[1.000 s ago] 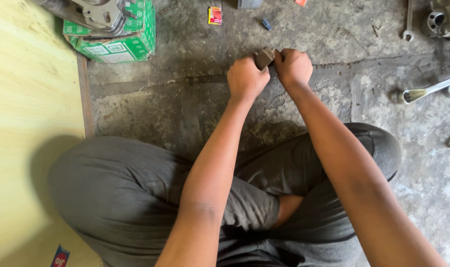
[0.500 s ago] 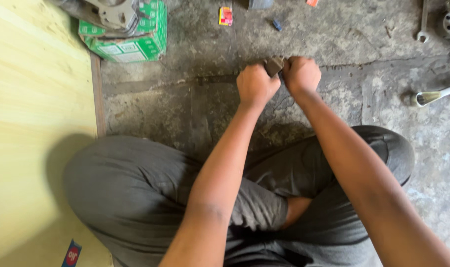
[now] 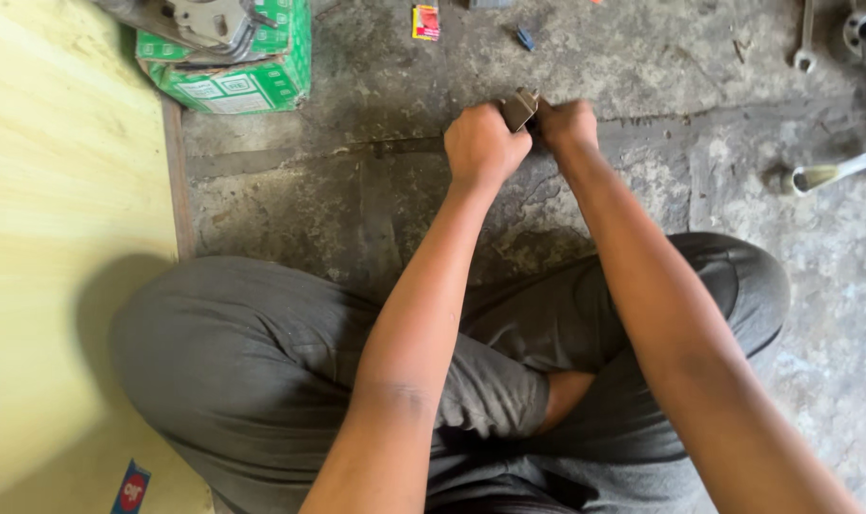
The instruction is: The person assembles a metal brake shoe component by hand, attaching springs and pins to the curved metal frame while sitting on the floor.
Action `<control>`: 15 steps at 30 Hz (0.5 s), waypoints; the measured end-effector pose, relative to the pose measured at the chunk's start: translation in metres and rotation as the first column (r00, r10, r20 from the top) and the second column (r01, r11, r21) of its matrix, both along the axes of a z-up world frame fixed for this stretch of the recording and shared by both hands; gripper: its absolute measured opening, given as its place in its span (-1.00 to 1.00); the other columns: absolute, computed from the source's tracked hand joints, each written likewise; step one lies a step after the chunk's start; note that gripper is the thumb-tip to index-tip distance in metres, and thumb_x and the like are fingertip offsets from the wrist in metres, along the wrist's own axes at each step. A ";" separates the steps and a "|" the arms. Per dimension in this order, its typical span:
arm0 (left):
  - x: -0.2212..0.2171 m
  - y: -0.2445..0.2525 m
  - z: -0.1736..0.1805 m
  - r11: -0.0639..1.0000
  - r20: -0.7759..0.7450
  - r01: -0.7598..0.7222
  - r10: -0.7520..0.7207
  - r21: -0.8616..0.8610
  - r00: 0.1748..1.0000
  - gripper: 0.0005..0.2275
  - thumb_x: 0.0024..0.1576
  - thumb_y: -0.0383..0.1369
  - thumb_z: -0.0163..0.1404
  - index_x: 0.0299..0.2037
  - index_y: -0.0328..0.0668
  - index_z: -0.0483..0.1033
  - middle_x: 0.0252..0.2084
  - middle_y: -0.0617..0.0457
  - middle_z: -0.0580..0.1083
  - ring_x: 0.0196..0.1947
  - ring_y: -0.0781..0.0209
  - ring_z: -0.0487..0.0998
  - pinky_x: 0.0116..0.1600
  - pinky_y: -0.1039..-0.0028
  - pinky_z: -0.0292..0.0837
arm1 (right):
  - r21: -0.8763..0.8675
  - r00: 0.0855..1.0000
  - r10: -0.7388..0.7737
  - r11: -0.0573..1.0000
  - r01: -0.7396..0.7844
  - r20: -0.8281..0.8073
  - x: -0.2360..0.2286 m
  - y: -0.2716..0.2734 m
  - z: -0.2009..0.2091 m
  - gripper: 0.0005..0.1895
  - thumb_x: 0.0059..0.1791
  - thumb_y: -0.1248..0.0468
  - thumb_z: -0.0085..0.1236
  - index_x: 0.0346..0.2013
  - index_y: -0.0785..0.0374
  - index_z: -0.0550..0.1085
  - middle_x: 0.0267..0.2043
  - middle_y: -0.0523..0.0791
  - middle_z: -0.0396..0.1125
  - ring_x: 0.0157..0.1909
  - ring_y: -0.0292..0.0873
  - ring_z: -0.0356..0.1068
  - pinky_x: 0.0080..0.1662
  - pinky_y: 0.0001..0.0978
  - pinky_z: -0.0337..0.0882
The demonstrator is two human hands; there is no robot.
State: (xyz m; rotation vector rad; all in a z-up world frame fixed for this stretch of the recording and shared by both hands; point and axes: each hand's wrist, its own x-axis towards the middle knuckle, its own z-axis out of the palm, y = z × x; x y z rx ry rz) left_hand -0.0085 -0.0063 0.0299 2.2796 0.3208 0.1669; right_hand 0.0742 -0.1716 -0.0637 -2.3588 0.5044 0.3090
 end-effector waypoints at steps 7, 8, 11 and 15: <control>-0.001 -0.003 0.003 0.996 -0.074 0.025 -0.018 0.083 0.997 -0.80 -0.18 -0.27 0.14 -0.49 -0.24 0.64 -0.43 -0.24 0.59 -0.35 -0.24 0.65 -0.15 0.09 0.58 | -0.019 1.000 0.004 1.000 -0.004 0.027 -0.004 -0.002 -0.013 -0.45 -0.03 -0.17 0.25 -0.41 0.33 0.61 -0.38 0.09 0.50 -0.32 0.03 0.53 -0.20 -0.09 0.48; -0.002 -0.005 0.005 0.998 -0.053 0.007 -0.004 0.058 0.999 -0.80 -0.19 -0.27 0.13 -0.49 -0.24 0.64 -0.43 -0.24 0.59 -0.36 -0.24 0.65 -0.16 0.09 0.58 | -0.087 0.998 0.018 0.996 -0.013 0.053 -0.005 -0.002 -0.011 -0.43 -0.02 -0.17 0.25 -0.41 0.36 0.62 -0.36 0.13 0.49 -0.29 0.09 0.53 -0.18 -0.07 0.47; -0.003 -0.008 0.010 0.999 0.019 -0.034 0.034 0.010 0.999 -0.80 -0.19 -0.27 0.12 -0.48 -0.24 0.65 -0.45 -0.24 0.59 -0.37 -0.25 0.64 -0.17 0.07 0.57 | -0.134 0.993 0.062 0.990 -0.048 0.101 0.001 -0.002 -0.001 -0.41 -0.06 -0.22 0.28 -0.41 0.32 0.63 -0.31 0.15 0.47 -0.22 0.17 0.50 -0.14 -0.06 0.45; -0.015 -0.007 0.008 0.998 -0.051 -0.014 0.017 0.053 0.999 -0.78 -0.15 -0.22 0.13 -0.49 -0.23 0.66 -0.45 -0.25 0.58 -0.35 -0.26 0.64 -0.15 0.05 0.56 | -0.190 0.988 0.150 0.971 -0.143 0.024 -0.014 0.002 0.000 -0.48 -0.01 -0.16 0.19 -0.34 0.30 0.61 -0.28 0.17 0.46 -0.19 0.18 0.53 -0.13 0.02 0.47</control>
